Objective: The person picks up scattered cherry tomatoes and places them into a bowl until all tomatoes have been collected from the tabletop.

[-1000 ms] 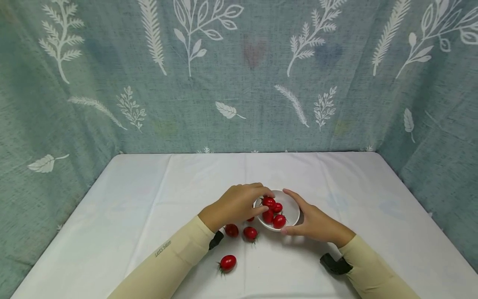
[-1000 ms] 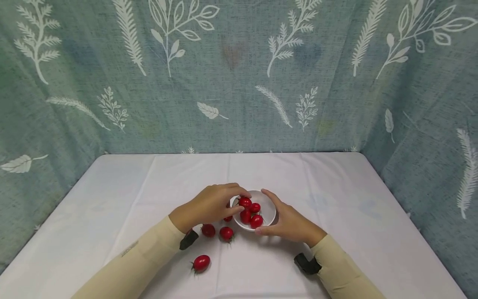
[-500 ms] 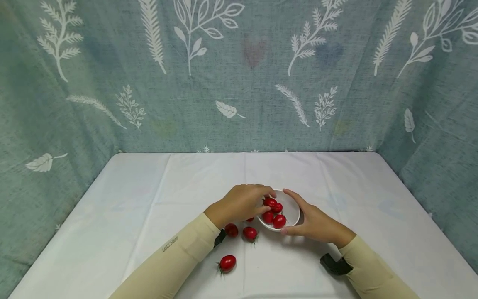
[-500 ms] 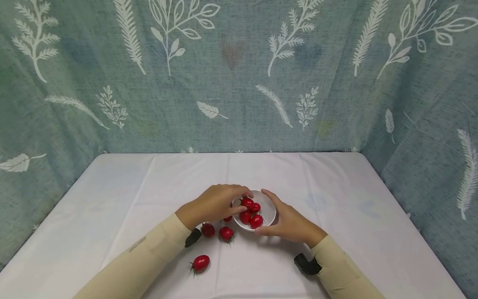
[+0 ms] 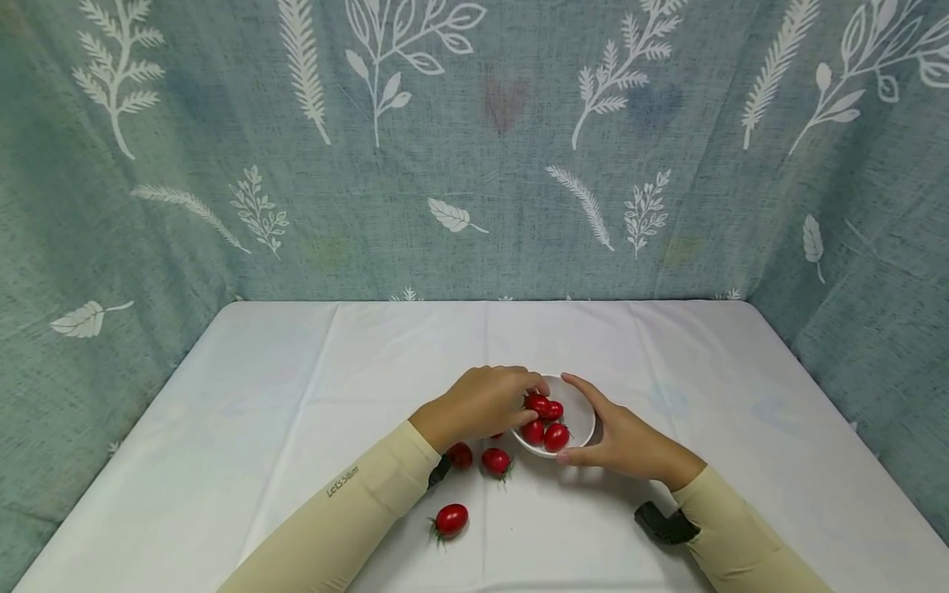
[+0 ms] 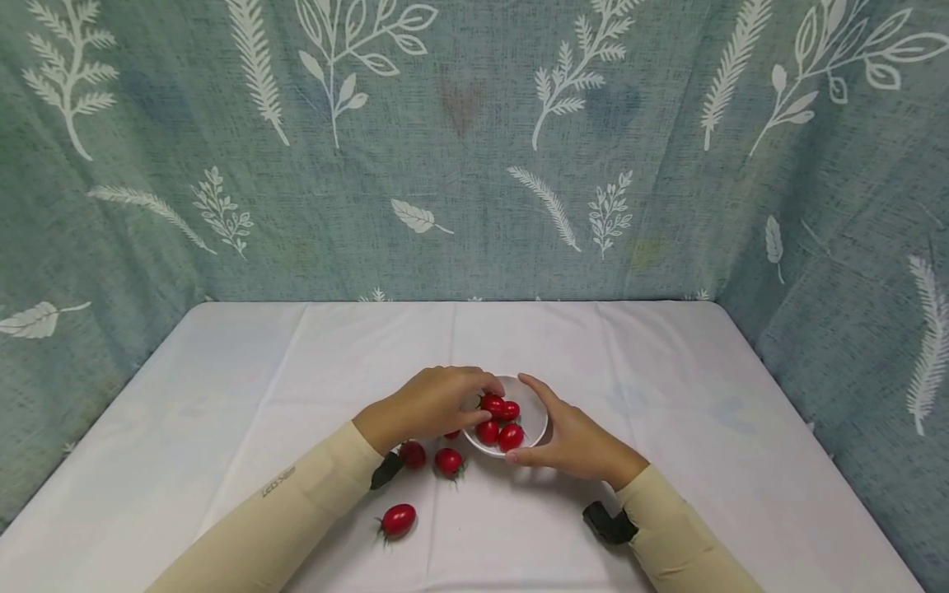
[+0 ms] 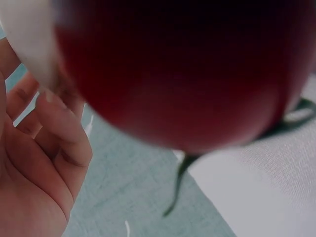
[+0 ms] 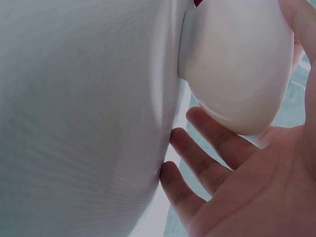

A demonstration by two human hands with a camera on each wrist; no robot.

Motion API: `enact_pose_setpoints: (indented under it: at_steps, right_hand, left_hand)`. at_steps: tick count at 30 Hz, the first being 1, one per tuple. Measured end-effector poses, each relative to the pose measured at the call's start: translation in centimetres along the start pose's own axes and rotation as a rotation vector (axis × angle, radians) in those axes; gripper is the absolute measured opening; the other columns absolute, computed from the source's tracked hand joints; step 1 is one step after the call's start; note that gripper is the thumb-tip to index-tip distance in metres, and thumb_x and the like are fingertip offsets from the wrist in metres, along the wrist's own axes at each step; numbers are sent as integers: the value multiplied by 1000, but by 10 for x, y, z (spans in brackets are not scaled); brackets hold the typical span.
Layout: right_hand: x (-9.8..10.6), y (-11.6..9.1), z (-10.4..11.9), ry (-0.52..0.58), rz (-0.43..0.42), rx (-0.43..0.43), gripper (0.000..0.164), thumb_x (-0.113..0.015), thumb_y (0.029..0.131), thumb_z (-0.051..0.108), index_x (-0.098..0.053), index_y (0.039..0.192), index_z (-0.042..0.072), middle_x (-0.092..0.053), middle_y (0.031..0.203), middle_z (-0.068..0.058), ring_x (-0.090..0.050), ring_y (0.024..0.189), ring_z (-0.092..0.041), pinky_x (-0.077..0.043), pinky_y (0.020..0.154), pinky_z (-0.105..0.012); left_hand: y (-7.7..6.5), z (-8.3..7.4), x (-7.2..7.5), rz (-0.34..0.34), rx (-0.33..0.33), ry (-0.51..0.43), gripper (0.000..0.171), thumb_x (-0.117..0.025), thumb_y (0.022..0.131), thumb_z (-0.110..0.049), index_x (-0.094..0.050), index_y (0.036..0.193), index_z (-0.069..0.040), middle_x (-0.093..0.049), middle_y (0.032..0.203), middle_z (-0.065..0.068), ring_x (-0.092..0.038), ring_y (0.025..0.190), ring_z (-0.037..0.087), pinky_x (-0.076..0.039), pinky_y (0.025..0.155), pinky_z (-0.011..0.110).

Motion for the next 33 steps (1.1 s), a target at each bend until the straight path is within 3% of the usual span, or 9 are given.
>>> enact_pose_setpoints:
  at_steps: [4, 11, 18, 24, 33]
  right_hand:
    - [0, 0, 1, 0, -2, 0, 107, -82, 78, 51, -18, 160, 26, -41, 156, -14, -48, 137, -34, -43, 103, -53]
    - [0, 0, 1, 6, -2, 8, 107, -82, 78, 51, -18, 160, 25, -44, 153, -13, -50, 134, -32, -44, 102, -51]
    - [1, 1, 0, -7, -7, -4, 107, -83, 76, 52, -19, 159, 26, -48, 150, -15, -50, 134, -32, -44, 103, -54]
    - [1, 1, 0, -17, -13, 0, 107, -83, 76, 52, -20, 159, 26, -49, 149, -16, -50, 133, -33, -44, 103, -55]
    - [0, 2, 0, -29, -29, 13, 108, -83, 75, 54, -21, 159, 26, -50, 148, -16, -52, 132, -32, -43, 103, -54]
  left_hand:
    - [-4, 1, 3, -16, -16, -22, 36, -73, 92, -31, -67, 126, -23, -69, 114, -6, -60, 81, 4, -51, 70, 23]
    - [-16, 4, 13, -63, 1, -83, 38, -73, 92, -30, -64, 129, -25, -69, 120, -6, -67, 100, 12, -55, 84, 32]
    - [-31, 8, 20, -116, 14, -117, 36, -73, 92, -28, -66, 127, -26, -68, 118, -7, -66, 87, 12, -54, 79, 30]
    - [-40, 17, 16, -132, 43, -129, 35, -74, 91, -29, -66, 125, -26, -68, 117, -5, -59, 73, 8, -49, 68, 24]
    - [-45, 28, 12, -106, 102, -141, 35, -76, 89, -26, -67, 124, -23, -69, 113, -3, -66, 95, 17, -53, 79, 33]
Point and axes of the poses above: each hand's wrist, its own y-axis towards the middle knuckle, its own x-axis out of the back of the hand, z = x × y, the point moved 4 cm from there along y, towards the middle knuckle
